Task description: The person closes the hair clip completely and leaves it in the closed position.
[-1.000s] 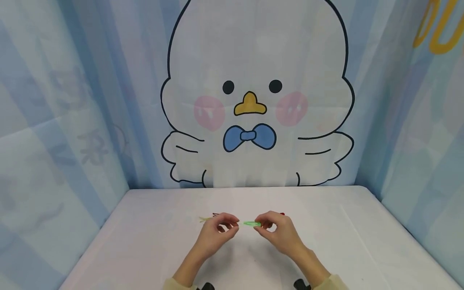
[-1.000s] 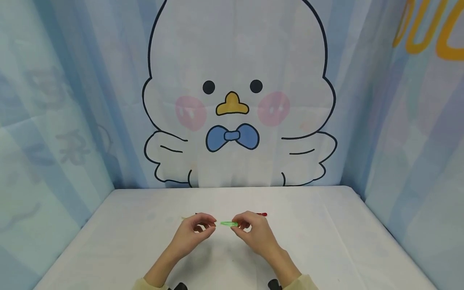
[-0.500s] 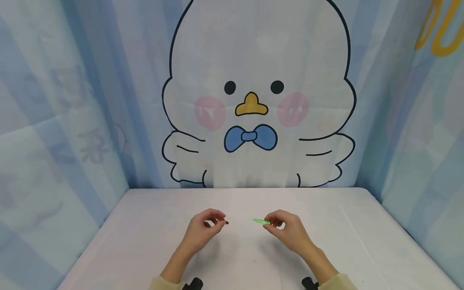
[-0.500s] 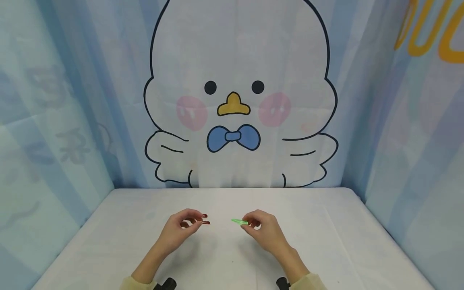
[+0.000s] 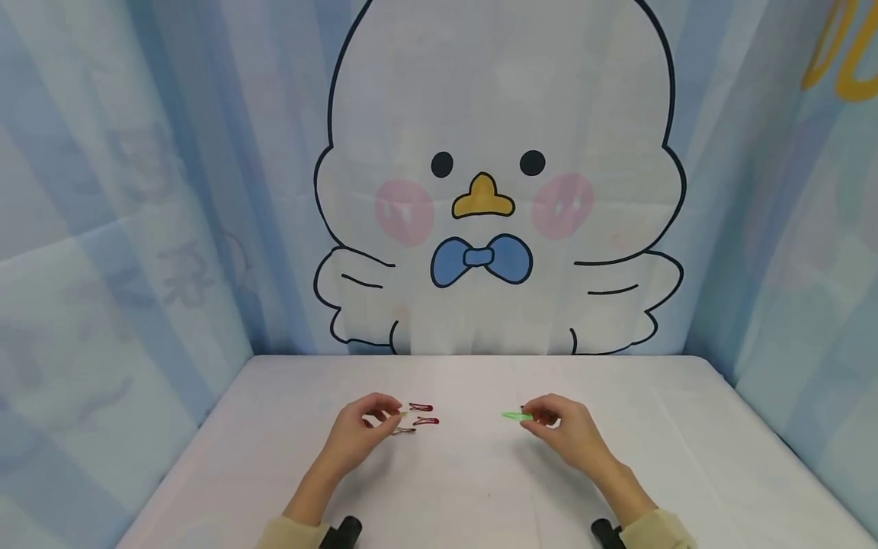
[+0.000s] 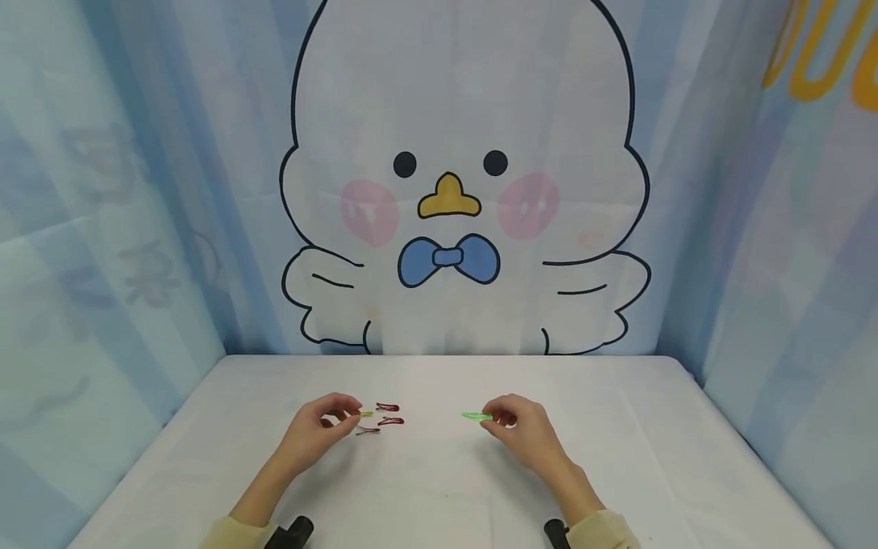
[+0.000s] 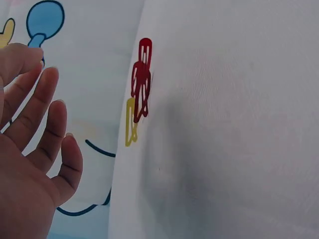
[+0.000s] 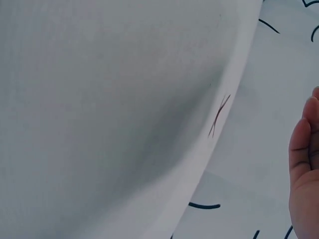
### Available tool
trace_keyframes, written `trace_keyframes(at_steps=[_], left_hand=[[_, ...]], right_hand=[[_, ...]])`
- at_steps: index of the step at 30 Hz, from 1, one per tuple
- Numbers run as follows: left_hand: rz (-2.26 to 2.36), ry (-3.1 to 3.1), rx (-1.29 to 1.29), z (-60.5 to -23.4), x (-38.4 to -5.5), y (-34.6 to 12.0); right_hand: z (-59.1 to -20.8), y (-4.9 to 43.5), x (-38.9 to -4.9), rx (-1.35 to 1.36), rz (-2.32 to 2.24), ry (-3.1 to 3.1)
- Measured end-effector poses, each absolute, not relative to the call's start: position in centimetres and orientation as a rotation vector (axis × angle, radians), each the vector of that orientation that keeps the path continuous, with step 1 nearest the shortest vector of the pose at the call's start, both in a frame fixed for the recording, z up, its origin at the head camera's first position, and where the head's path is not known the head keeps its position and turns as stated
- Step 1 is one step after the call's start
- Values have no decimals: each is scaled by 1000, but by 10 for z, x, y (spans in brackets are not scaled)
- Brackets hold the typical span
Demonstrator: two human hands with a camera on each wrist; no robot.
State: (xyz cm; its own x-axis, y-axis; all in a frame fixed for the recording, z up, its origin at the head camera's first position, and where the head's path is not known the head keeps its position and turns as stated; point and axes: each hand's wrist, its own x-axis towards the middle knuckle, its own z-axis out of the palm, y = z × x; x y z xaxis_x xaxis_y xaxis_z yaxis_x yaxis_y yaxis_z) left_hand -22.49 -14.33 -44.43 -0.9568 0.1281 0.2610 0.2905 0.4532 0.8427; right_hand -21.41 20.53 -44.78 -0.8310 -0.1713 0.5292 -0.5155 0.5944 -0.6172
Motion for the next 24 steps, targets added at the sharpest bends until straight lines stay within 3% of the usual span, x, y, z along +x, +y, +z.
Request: trace_keyframes(at_steps=[24], left_hand=[[-1434,-2812,-333,-456,-248,-166]], right_hand=[[-451,239,-243,356,1109,-2743]])
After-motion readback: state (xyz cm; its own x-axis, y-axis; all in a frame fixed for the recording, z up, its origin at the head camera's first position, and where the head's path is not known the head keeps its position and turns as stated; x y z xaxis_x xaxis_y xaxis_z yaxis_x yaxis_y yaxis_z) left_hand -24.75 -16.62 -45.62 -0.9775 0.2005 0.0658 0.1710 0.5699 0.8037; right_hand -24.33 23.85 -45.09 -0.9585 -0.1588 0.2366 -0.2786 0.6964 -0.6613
